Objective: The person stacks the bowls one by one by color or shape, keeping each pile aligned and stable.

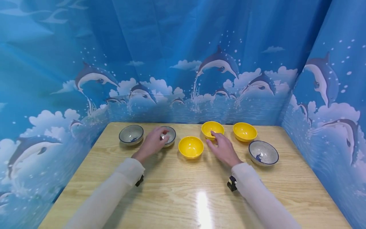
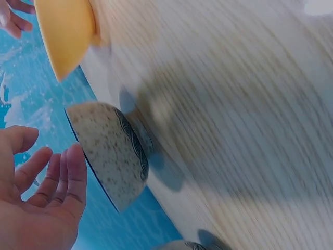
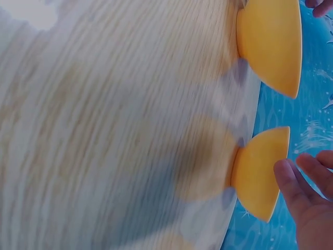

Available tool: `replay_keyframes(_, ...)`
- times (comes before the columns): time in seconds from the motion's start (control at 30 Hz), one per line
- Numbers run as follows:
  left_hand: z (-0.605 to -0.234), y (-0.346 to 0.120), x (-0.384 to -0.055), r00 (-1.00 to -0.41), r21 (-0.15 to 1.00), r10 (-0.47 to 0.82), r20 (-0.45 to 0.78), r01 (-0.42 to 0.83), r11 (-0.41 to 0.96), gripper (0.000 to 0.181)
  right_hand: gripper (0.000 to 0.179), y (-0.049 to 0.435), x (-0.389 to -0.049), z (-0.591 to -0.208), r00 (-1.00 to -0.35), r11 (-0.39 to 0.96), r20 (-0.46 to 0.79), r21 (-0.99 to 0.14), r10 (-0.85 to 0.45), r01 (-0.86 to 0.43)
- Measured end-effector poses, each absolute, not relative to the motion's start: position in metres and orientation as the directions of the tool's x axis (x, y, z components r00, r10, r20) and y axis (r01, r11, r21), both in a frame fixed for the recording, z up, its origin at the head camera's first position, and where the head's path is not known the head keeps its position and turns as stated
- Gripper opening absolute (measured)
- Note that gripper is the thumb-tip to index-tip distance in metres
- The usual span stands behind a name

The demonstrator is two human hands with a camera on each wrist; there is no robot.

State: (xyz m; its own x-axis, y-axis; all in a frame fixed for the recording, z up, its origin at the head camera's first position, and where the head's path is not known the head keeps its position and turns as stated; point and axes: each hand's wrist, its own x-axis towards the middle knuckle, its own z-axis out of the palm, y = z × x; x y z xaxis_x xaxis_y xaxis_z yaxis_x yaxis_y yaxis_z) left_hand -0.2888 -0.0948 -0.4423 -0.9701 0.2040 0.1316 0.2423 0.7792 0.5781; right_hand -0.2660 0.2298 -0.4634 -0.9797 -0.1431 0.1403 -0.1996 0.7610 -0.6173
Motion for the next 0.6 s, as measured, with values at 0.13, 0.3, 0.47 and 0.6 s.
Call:
replay_keyframes(0.13,-0.444,-0.087,-0.286,-0.965,0.586,0.217,0.145,0.26,0.767,0.031,0.063,0.225,-0.266,-0.465,-0.981,0.746,0.13,-0.637,-0.144,-0.195)
replay_keyframes(0.3,-0.444,-0.077,-0.282,-0.961,0.56,0.229,0.158,0.278,0.78,0.029,0.06,0.22,-0.266,-0.466,-0.981,0.731,0.131,-0.654,-0.145,-0.196)
replay_keyframes(0.47,-0.443,-0.068,-0.28,-0.964,0.53,0.218,0.151,0.265,0.805,0.029,0.058,0.217,-0.266,-0.467,-0.982,0.712,0.127,-0.675,-0.143,-0.191)
replay_keyframes(0.6,-0.443,-0.062,-0.278,-0.965,0.551,0.228,0.133,0.263,0.792,0.029,0.058,0.214,-0.266,-0.47,-0.982,0.691,0.118,-0.698,-0.15,-0.189)
